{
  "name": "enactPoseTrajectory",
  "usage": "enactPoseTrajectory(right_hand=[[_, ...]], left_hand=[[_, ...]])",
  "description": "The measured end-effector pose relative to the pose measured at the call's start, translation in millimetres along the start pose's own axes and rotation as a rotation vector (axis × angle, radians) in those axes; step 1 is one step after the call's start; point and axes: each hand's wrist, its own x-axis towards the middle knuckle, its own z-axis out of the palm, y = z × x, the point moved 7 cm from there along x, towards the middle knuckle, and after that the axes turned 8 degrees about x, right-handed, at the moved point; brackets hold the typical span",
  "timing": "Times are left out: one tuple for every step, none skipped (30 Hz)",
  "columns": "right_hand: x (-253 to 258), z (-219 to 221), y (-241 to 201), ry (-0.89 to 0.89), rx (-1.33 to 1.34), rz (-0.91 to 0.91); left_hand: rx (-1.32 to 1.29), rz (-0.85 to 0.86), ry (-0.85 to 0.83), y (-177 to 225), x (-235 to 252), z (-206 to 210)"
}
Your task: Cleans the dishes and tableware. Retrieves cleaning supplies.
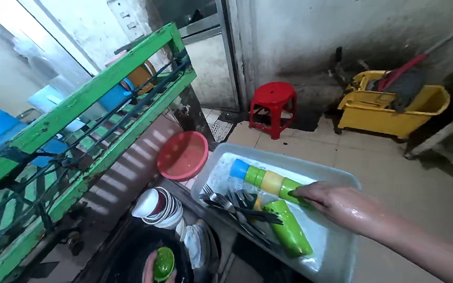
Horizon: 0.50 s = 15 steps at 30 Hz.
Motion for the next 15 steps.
enactPoseTrajectory(right_hand=[[0.0, -1.5, -2.3, -0.016, 0.006, 0.002], [-0.3, -2.3, -4.2, -0.033, 0.013, 0.004], [-0.3, -2.8, -5.6, -0.059, 0.016, 0.007], [-0.3, -4.1, -7.3, -0.085, 0.023, 0.005], [0.0, -4.7, -8.3, -0.099, 0.028, -0.012], [0.4, -3.4, -7.6, -0.121, 0.033, -0.028], [0.8, -1.7, -6.8, -0.148, 0.040, -0.044], [1.3, 0.5, -6.4, -0.171, 0.048, -0.072], [1.5, 2.7, -6.8, -0.180, 0.053, -0.115], [1.4, 4.7, -7.8, -0.173, 0.057, -0.178], [1.0, 6.9, -8.7, -0.168, 0.066, -0.240], [0.3, 9.0, -9.4, -0.173, 0.084, -0.291], [-0.6, 10.3, -9.7, -0.179, 0.110, -0.331], [-1.7, 9.5, -9.9, -0.172, 0.148, -0.360], [-2.9, 7.5, -10.6, -0.202, 0.180, -0.352]], left_hand=[[-0.049, 0.042, -0.044, 33.9, 5.2, -5.6], [-0.098, 0.058, -0.101, 66.4, 10.0, -9.0], [-0.151, 0.045, -0.167, 96.8, 14.3, -8.8], [-0.207, 0.030, -0.232, 124.9, 18.6, -4.8], [-0.269, 0.027, -0.295, 150.0, 23.1, 3.0], [-0.328, 0.014, -0.363, 171.7, 27.5, 13.9], [-0.387, -0.009, -0.443, 190.1, 31.6, 27.2], [-0.437, -0.044, -0.524, 205.1, 34.9, 41.9], [-0.487, -0.075, -0.604, 218.2, 37.3, 57.3], [-0.527, -0.102, -0.678, 229.8, 38.6, 72.0], [-0.559, -0.138, -0.735, 239.5, 39.0, 85.0], [-0.591, -0.171, -0.770, 247.1, 39.0, 95.9], [-0.618, -0.206, -0.792, 253.1, 38.5, 104.6], [-0.647, -0.244, -0.804, 257.8, 37.6, 111.1], [-0.688, -0.284, -0.814, 261.1, 36.4, 115.7]])
